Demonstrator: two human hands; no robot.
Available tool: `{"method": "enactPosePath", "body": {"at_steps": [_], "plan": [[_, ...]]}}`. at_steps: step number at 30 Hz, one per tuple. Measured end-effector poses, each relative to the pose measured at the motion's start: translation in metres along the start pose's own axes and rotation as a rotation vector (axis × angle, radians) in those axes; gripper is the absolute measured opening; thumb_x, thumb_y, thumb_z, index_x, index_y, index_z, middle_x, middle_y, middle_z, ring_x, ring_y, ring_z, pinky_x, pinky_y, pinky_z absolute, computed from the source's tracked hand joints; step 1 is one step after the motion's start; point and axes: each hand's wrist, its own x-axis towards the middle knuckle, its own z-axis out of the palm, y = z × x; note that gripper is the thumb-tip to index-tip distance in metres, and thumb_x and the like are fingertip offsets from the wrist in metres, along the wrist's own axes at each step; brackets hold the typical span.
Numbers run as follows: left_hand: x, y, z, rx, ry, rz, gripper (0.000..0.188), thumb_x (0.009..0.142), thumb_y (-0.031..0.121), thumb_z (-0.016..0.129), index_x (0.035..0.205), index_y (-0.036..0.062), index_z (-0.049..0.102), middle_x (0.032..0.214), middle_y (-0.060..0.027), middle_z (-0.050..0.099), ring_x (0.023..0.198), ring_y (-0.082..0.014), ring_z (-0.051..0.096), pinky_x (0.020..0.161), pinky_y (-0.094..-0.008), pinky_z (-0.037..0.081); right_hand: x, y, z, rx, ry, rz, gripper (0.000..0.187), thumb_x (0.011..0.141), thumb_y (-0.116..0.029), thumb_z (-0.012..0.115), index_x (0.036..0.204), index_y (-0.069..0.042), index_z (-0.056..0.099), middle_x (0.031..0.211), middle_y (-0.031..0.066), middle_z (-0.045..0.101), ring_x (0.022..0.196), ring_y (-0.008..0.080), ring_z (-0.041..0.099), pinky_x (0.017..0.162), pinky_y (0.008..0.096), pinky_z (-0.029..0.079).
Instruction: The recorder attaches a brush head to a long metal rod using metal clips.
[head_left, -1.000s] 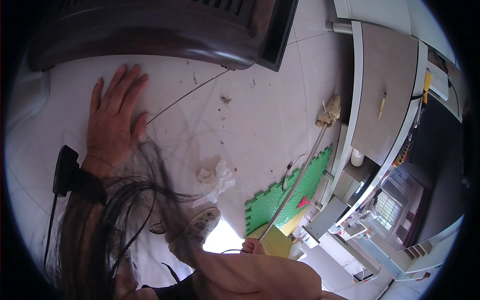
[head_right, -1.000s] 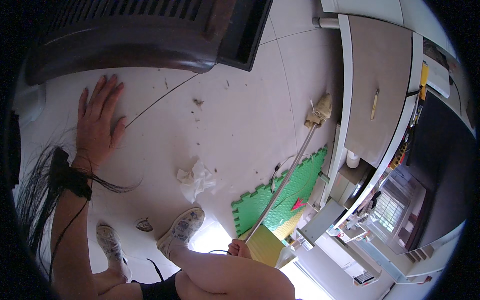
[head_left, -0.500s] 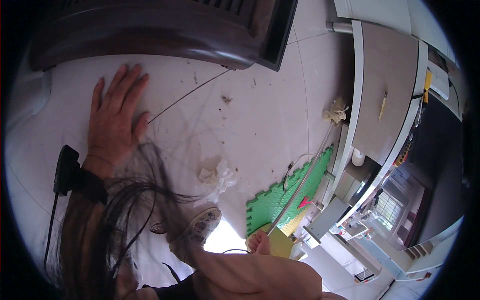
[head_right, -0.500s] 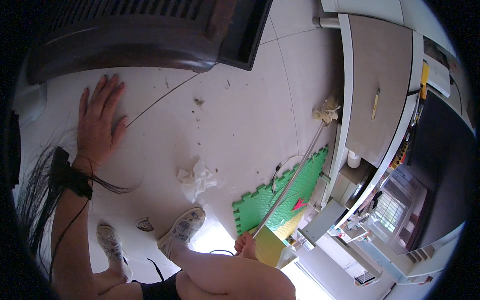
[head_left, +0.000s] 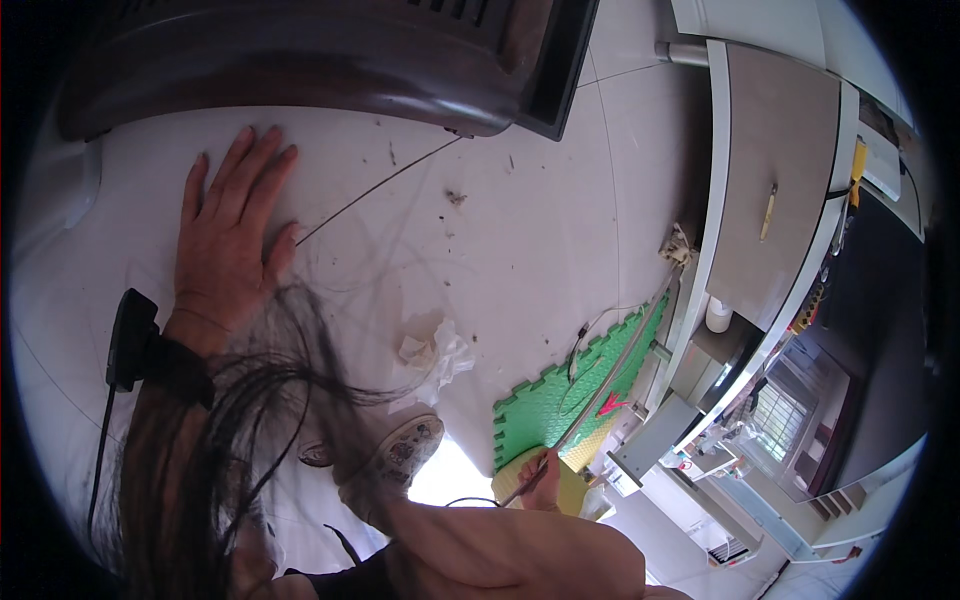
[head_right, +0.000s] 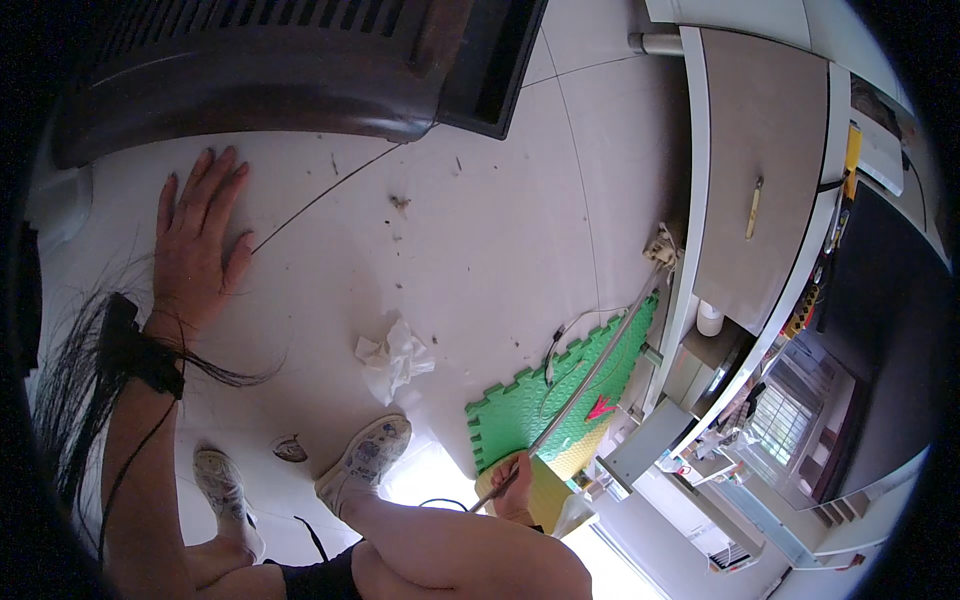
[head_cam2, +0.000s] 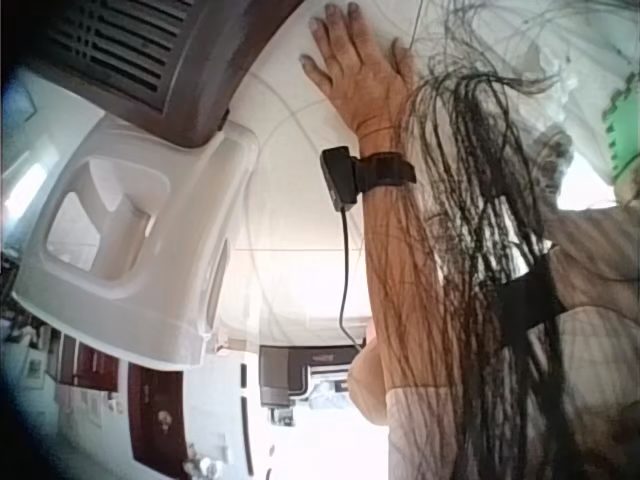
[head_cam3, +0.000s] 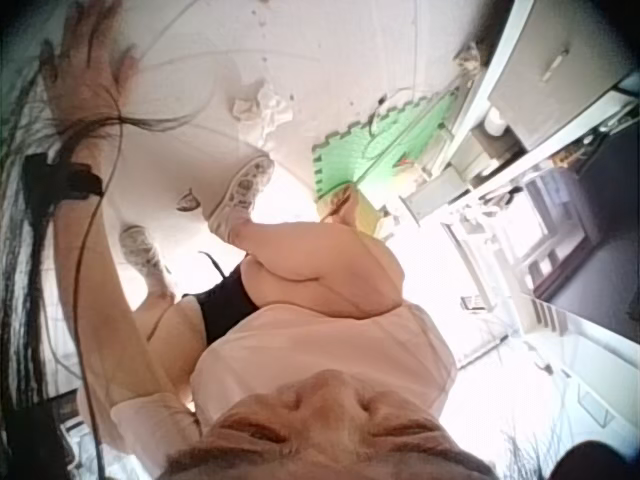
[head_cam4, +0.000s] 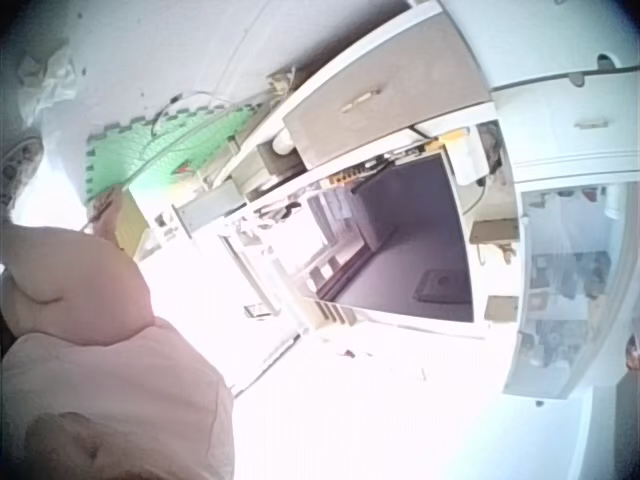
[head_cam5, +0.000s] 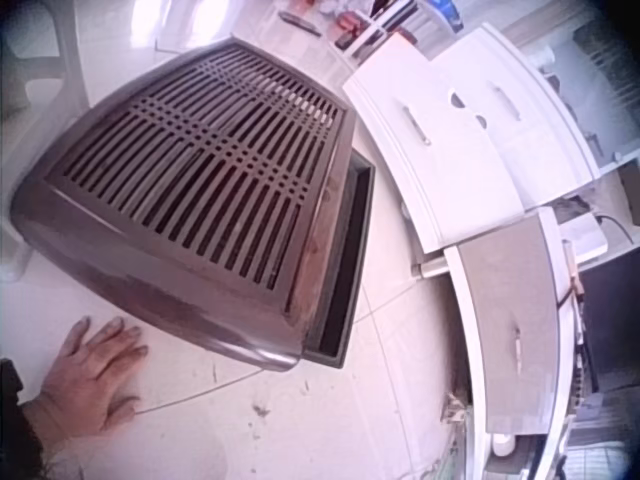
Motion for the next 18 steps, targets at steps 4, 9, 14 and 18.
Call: {"method": "enactPosePath", "body": {"at_steps": [4,9,14,18], "plan": [[-0.005,-0.005,-0.006,0.035,-0.011,-0.006,0.054,0.082,0.028,0.049,0.132,0.0149,0.035,0.139,-0.0019,0.031,0.132,-0.0194,0.024,0.108,-0.0459,0.014,0.005,0.007,0.001,-0.121,-0.054,-0.100,0.034,0.090,-0.047,0.040,0.077,-0.015,0.039,0.054,-0.0017,0.033,0.042,0.0100,0.030,0.036,0.0245,0.023],[0.002,0.002,0.008,-0.003,0.011,0.010,0.054,0.082,0.029,0.049,0.132,0.0148,0.035,0.139,-0.0019,0.031,0.132,-0.0193,0.023,0.108,-0.0457,0.014,0.022,0.007,-0.007,-0.331,0.060,-0.206,0.028,0.092,-0.038,0.041,0.082,-0.013,0.036,0.055,-0.0009,0.035,0.038,0.0106,0.034,0.033,0.0262,0.029],[-0.001,-0.002,-0.001,0.031,0.002,0.004,0.055,0.082,0.029,0.049,0.132,0.0146,0.035,0.139,-0.0019,0.031,0.132,-0.0193,0.023,0.109,-0.0454,0.013,0.060,0.018,-0.023,-0.976,0.102,-0.437,0.017,0.090,-0.012,0.043,0.091,0.000,0.031,0.065,0.0127,0.048,0.050,0.0251,0.054,0.043,0.0383,0.044],[0.004,0.007,0.010,-0.005,0.001,0.017,0.056,0.081,0.028,0.050,0.133,0.0146,0.034,0.140,-0.0019,0.030,0.132,-0.0192,0.022,0.109,-0.0453,0.013,0.112,-0.028,-0.035,-1.330,0.300,-0.582,0.022,0.089,-0.013,0.041,0.094,0.007,0.034,0.074,0.0216,0.052,0.068,0.0357,0.056,0.060,0.0425,0.045]]}}
